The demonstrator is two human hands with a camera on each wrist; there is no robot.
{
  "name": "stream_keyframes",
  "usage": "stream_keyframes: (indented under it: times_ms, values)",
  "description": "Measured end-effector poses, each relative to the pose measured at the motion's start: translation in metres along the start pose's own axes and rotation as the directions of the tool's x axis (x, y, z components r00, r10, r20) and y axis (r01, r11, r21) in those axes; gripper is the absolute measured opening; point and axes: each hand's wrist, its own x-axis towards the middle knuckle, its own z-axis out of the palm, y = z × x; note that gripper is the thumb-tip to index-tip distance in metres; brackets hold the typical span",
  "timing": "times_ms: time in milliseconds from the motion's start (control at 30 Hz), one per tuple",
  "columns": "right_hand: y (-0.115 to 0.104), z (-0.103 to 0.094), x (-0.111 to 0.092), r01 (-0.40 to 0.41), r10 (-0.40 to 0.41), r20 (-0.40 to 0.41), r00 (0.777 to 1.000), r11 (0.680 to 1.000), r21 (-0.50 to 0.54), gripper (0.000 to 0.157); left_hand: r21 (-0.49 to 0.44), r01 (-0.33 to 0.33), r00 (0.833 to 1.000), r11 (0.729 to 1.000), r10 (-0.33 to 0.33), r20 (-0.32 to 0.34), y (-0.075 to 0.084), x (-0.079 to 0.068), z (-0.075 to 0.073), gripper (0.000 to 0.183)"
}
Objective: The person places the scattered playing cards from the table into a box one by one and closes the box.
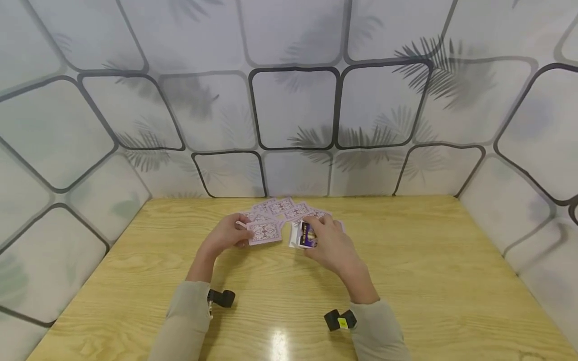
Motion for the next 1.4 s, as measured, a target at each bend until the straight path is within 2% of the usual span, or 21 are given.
stream_keyframes:
  times_ms: [133, 267, 400, 533, 733, 967, 1167, 1400]
  values:
    - [-0.001, -0.001, 0.002, 0.017, -0.017, -0.003, 1.000, 1.000, -0.004, 0.073, -0.141, -0.029, 0.999, 0.990, 0.033, 0.021, 0.003, -0.001, 0.000, 0.036]
    - [0.000, -0.002, 0.003, 0.024, -0.024, -0.009, 1.000, 1.000, -0.010, 0.073, -0.256, -0.050, 0.998, 0.965, 0.056, 0.015, 0.008, -0.002, 0.000, 0.038]
    - [0.002, -0.002, 0.001, 0.014, -0.014, -0.007, 1.000, 1.000, -0.011, 0.074, -0.299, -0.069, 0.995, 0.952, 0.088, 0.051, 0.013, -0.006, 0.002, 0.044]
    - [0.004, -0.002, -0.001, 0.009, -0.009, -0.003, 1.000, 1.000, -0.015, 0.075, -0.268, -0.116, 0.985, 0.957, 0.144, 0.091, 0.020, -0.013, 0.006, 0.043]
    - [-0.001, -0.002, -0.007, 0.005, -0.005, -0.016, 1.000, 1.000, -0.027, 0.074, -0.153, -0.211, 0.968, 0.965, 0.229, 0.106, 0.032, -0.022, 0.010, 0.039]
    - [-0.007, -0.002, -0.008, 0.015, -0.016, -0.030, 0.999, 1.000, -0.021, 0.072, -0.078, -0.298, 0.946, 0.951, 0.305, 0.112, 0.041, -0.030, 0.009, 0.034]
    - [-0.007, -0.002, -0.007, 0.007, -0.008, -0.025, 1.000, 1.000, -0.029, 0.073, -0.007, -0.314, 0.941, 0.949, 0.312, 0.130, 0.045, -0.038, 0.008, 0.035]
    - [-0.007, -0.002, -0.005, 0.004, -0.005, -0.021, 1.000, 0.999, -0.036, 0.073, 0.083, -0.317, 0.946, 0.945, 0.309, 0.098, 0.049, -0.040, 0.009, 0.038]
